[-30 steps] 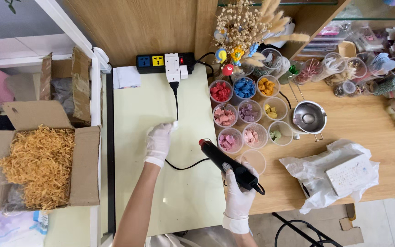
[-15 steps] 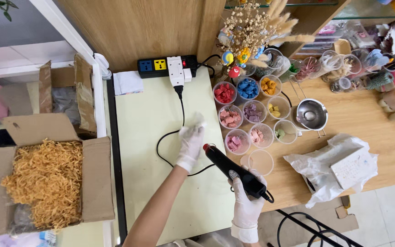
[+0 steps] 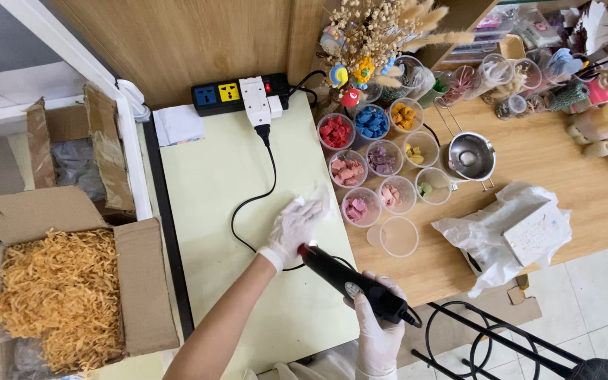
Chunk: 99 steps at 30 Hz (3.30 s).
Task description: The person wearing gloves wipes a table with a cloth while simultaneously using a heat gun to dry the surface.
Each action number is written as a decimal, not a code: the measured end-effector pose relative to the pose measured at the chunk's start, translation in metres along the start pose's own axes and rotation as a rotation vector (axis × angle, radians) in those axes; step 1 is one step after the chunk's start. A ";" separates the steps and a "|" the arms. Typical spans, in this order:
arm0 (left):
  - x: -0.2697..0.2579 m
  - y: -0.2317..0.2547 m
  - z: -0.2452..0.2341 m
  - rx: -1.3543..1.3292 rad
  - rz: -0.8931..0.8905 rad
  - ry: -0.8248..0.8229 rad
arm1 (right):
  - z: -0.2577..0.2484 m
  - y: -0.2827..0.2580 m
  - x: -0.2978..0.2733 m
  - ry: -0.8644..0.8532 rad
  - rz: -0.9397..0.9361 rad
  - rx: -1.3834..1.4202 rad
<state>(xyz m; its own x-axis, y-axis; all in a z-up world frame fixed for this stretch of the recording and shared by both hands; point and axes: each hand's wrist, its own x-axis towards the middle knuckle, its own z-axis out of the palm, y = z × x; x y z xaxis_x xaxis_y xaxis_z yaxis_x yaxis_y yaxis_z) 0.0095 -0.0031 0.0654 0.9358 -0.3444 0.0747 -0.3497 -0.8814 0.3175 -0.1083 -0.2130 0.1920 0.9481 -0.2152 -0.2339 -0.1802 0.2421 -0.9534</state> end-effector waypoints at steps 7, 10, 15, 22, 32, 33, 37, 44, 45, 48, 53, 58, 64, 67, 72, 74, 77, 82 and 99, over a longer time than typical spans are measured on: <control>-0.030 -0.026 0.001 -0.046 -0.099 -0.036 | -0.011 -0.005 -0.009 0.014 0.004 -0.014; -0.011 -0.061 0.017 0.039 -0.253 0.312 | -0.011 -0.013 -0.005 0.025 -0.046 -0.003; -0.030 -0.078 0.019 -0.143 -0.459 0.198 | -0.012 -0.029 0.007 0.050 -0.080 -0.018; -0.052 -0.039 0.043 0.118 -0.529 0.073 | -0.012 -0.026 0.026 0.006 -0.134 0.069; -0.028 -0.078 0.004 0.195 -0.863 0.125 | -0.011 -0.010 0.022 -0.021 -0.047 0.012; -0.034 -0.062 0.009 0.270 -0.810 0.067 | -0.008 -0.008 0.024 -0.027 -0.048 0.019; -0.072 0.006 0.035 0.205 -0.716 -0.041 | -0.008 -0.008 0.024 -0.017 -0.008 -0.018; -0.113 0.052 -0.039 0.080 -0.474 0.551 | 0.026 -0.058 0.030 -0.217 -0.092 0.094; -0.117 0.064 -0.056 -0.002 -0.527 0.720 | 0.035 -0.074 0.033 -0.219 -0.092 0.090; -0.132 0.084 -0.086 -0.130 -0.728 0.872 | 0.063 -0.128 0.053 -0.413 -0.173 0.095; -0.140 0.094 -0.085 -1.203 -1.268 0.452 | 0.109 -0.207 0.092 -0.767 -0.256 0.185; -0.105 0.057 -0.083 -2.090 -0.882 0.350 | 0.120 -0.240 0.108 -0.989 -0.512 -0.111; -0.069 -0.064 -0.133 -1.700 -0.833 0.859 | 0.100 -0.240 0.113 -1.273 -0.359 -0.225; -0.062 -0.085 -0.165 -1.647 -0.935 0.782 | 0.111 -0.217 0.109 -1.368 -0.209 -0.599; -0.037 -0.110 -0.176 -1.571 -0.855 0.720 | 0.158 -0.115 0.116 -1.017 -0.076 -0.701; -0.031 -0.122 -0.178 -1.573 -0.792 0.688 | 0.177 -0.076 0.132 -1.040 -0.220 -0.480; -0.029 -0.137 -0.182 -1.567 -0.979 0.650 | 0.197 -0.043 0.159 -0.981 -0.289 -0.468; -0.042 -0.148 -0.178 -1.430 -0.816 0.593 | 0.225 -0.009 0.174 -0.817 -0.042 -0.417; -0.175 0.118 -0.190 -1.263 -0.879 0.534 | 0.296 0.021 0.185 -0.976 0.033 -0.568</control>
<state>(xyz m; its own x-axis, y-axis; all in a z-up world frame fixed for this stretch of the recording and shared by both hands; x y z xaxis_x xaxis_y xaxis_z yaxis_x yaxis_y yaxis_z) -0.1877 0.0144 0.2694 0.8188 0.4753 -0.3220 0.2744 0.1687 0.9467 0.1404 0.0324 0.1856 0.6946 0.6750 -0.2489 -0.0656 -0.2851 -0.9563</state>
